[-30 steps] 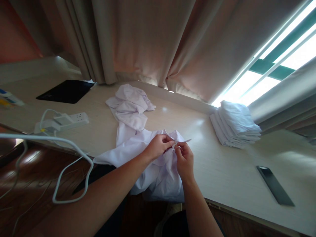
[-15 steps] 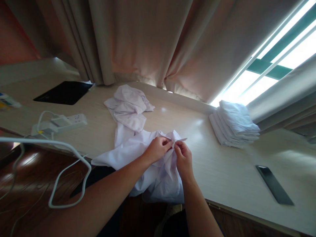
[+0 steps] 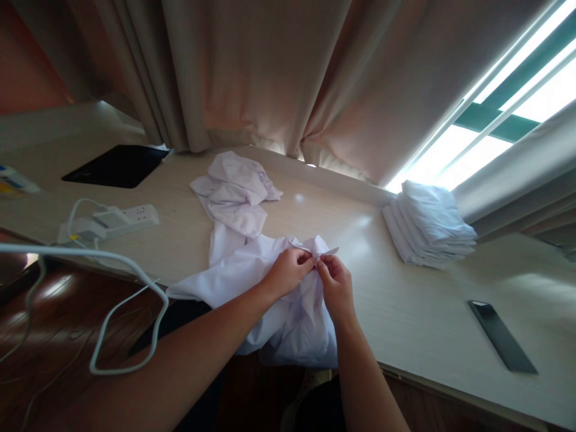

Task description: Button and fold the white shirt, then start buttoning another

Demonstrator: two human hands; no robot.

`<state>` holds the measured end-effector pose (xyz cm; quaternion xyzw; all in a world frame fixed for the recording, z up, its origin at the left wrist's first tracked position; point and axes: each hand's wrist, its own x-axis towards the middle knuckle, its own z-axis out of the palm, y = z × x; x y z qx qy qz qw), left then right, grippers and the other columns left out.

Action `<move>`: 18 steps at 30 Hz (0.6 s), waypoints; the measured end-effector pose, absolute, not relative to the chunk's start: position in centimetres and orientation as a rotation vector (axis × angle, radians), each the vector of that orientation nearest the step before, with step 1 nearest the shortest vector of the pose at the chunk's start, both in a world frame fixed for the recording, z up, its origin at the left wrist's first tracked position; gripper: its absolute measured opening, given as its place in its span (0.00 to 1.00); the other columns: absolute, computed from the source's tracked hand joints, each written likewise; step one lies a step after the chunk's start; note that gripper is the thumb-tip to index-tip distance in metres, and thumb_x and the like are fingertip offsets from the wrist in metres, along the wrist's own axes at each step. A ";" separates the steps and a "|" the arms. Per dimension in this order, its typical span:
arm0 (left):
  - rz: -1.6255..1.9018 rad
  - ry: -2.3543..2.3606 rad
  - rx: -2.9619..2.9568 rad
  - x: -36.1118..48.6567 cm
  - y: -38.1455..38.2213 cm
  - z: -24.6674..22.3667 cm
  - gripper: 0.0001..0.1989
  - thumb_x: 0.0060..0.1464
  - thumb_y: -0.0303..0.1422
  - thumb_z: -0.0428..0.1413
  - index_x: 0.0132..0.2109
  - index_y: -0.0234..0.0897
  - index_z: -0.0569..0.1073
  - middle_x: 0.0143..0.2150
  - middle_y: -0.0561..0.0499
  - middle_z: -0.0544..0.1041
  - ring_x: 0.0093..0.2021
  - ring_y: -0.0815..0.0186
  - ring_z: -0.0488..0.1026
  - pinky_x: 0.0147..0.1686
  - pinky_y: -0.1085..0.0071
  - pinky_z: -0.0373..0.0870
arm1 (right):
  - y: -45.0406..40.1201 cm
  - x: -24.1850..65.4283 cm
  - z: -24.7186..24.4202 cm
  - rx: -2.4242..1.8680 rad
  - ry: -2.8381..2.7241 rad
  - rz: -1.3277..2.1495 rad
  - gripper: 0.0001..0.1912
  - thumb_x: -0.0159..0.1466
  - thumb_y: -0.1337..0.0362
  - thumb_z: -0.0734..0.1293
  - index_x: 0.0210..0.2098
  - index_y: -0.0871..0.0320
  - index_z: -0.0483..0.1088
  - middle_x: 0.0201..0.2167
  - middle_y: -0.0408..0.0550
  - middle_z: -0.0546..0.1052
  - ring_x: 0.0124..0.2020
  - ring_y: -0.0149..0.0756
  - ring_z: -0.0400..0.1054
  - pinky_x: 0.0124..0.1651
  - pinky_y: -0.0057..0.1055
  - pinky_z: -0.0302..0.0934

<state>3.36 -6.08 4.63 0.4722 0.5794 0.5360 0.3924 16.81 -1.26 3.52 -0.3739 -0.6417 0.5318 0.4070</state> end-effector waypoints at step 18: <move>1.313 1.465 1.276 3.8 -6.0 4.5 0.12 0.58 0.36 0.53 0.38 0.32 0.78 0.37 0.46 0.80 0.37 0.62 0.76 0.38 0.70 0.68 | -1.4 17.5 3.6 -1.144 -1.798 1.073 0.10 0.63 0.55 0.64 0.37 0.55 0.70 0.30 0.46 0.75 0.30 0.36 0.69 0.33 0.31 0.61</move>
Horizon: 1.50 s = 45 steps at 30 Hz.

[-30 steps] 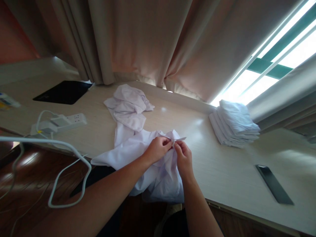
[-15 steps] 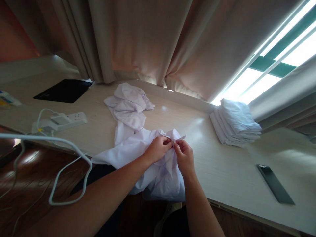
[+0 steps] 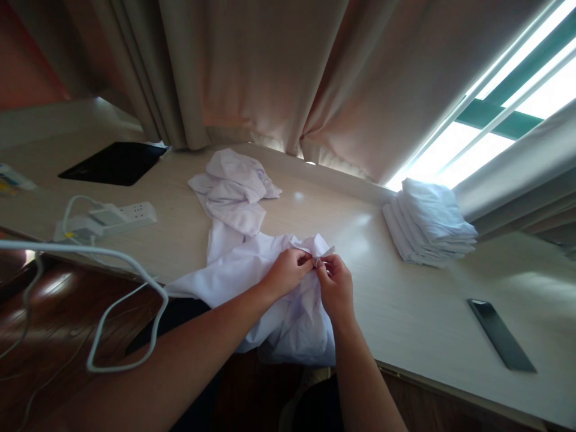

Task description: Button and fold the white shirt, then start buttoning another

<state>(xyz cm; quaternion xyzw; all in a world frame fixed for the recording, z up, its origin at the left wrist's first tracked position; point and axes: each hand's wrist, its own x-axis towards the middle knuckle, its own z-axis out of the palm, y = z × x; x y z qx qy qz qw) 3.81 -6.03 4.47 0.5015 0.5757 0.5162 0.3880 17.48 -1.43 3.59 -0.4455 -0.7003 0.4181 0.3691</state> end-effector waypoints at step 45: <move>1.322 1.362 1.148 3.6 -5.1 3.5 0.16 0.57 0.41 0.52 0.35 0.31 0.77 0.33 0.47 0.78 0.35 0.65 0.74 0.35 0.73 0.68 | -2.0 17.8 4.6 -1.099 -1.876 0.989 0.09 0.63 0.59 0.62 0.38 0.55 0.70 0.32 0.45 0.76 0.32 0.36 0.68 0.38 0.31 0.60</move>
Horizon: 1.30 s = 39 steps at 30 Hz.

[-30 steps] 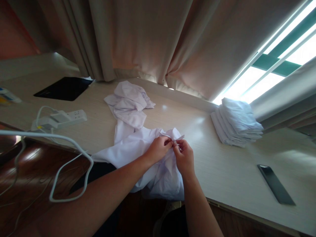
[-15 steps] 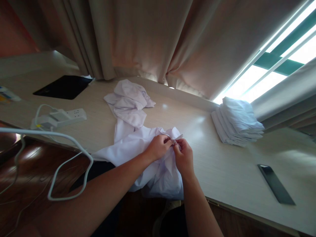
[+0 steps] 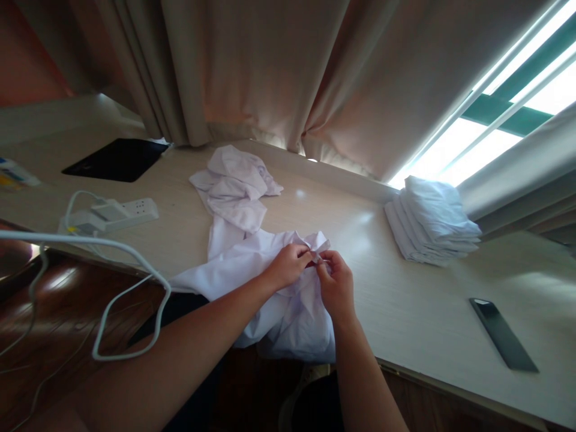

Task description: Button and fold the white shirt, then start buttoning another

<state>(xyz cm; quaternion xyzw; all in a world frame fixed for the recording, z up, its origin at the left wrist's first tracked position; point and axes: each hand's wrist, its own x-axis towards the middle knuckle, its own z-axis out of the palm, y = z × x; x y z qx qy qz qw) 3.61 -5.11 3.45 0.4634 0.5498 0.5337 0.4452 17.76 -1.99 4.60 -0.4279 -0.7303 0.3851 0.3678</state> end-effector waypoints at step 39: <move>1.346 1.319 1.073 3.8 -5.1 4.2 0.16 0.55 0.40 0.52 0.29 0.32 0.74 0.25 0.52 0.72 0.27 0.70 0.66 0.27 0.74 0.59 | -1.9 17.7 4.3 -1.025 -1.760 1.146 0.09 0.63 0.56 0.63 0.37 0.55 0.67 0.32 0.44 0.74 0.34 0.35 0.69 0.38 0.31 0.62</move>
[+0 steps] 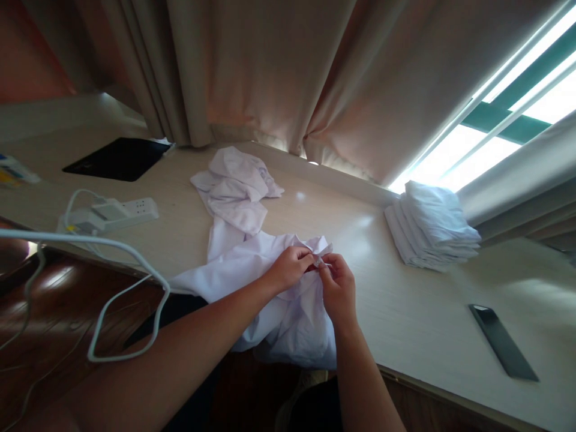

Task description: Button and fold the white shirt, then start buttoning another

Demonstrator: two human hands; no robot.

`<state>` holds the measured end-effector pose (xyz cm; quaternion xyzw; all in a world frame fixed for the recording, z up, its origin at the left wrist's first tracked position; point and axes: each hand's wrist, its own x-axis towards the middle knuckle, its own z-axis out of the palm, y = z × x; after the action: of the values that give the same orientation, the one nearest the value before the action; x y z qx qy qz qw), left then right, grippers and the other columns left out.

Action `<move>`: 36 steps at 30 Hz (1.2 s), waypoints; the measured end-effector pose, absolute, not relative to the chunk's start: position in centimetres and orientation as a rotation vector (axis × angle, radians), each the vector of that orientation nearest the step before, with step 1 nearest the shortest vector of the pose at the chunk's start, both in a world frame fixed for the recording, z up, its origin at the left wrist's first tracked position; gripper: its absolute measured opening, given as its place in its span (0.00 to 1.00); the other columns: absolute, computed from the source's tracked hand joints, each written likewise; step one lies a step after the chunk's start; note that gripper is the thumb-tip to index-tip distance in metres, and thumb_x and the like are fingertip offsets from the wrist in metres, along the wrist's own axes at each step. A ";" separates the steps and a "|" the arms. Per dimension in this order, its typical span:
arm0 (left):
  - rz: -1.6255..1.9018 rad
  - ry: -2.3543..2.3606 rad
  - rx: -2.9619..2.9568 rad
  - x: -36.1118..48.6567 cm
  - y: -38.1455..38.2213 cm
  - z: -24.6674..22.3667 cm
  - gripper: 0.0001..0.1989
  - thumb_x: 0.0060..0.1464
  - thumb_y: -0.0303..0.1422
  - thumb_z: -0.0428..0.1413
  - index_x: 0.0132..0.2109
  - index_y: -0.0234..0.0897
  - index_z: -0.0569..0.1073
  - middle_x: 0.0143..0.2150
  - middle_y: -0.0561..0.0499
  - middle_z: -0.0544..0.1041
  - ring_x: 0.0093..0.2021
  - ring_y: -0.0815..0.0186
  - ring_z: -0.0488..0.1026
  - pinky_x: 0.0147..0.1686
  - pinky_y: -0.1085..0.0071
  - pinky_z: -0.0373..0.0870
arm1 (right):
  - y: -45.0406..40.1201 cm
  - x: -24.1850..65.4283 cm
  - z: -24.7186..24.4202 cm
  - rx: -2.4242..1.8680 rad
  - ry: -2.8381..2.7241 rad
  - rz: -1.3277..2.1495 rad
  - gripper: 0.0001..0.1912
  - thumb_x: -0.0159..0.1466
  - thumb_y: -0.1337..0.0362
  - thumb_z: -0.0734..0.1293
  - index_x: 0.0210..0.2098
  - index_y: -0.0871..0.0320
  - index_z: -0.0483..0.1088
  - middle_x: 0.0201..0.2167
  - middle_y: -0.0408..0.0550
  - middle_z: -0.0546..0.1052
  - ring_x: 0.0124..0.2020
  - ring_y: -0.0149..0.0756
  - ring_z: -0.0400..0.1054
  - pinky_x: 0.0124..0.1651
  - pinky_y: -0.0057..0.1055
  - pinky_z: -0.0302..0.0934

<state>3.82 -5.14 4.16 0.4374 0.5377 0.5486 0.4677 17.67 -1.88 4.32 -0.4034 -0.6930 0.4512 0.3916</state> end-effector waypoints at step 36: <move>1.387 1.280 1.228 4.3 -6.3 7.0 0.17 0.56 0.43 0.56 0.29 0.32 0.71 0.26 0.55 0.67 0.27 0.72 0.62 0.28 0.75 0.56 | -2.3 17.6 6.1 -0.678 -1.098 1.864 0.02 0.60 0.65 0.67 0.34 0.56 0.69 0.29 0.41 0.74 0.29 0.31 0.67 0.33 0.27 0.60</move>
<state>4.26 -6.35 6.99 0.4923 0.5130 0.5559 0.4306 17.57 -2.27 6.14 -0.2709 -0.4388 0.7448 0.4234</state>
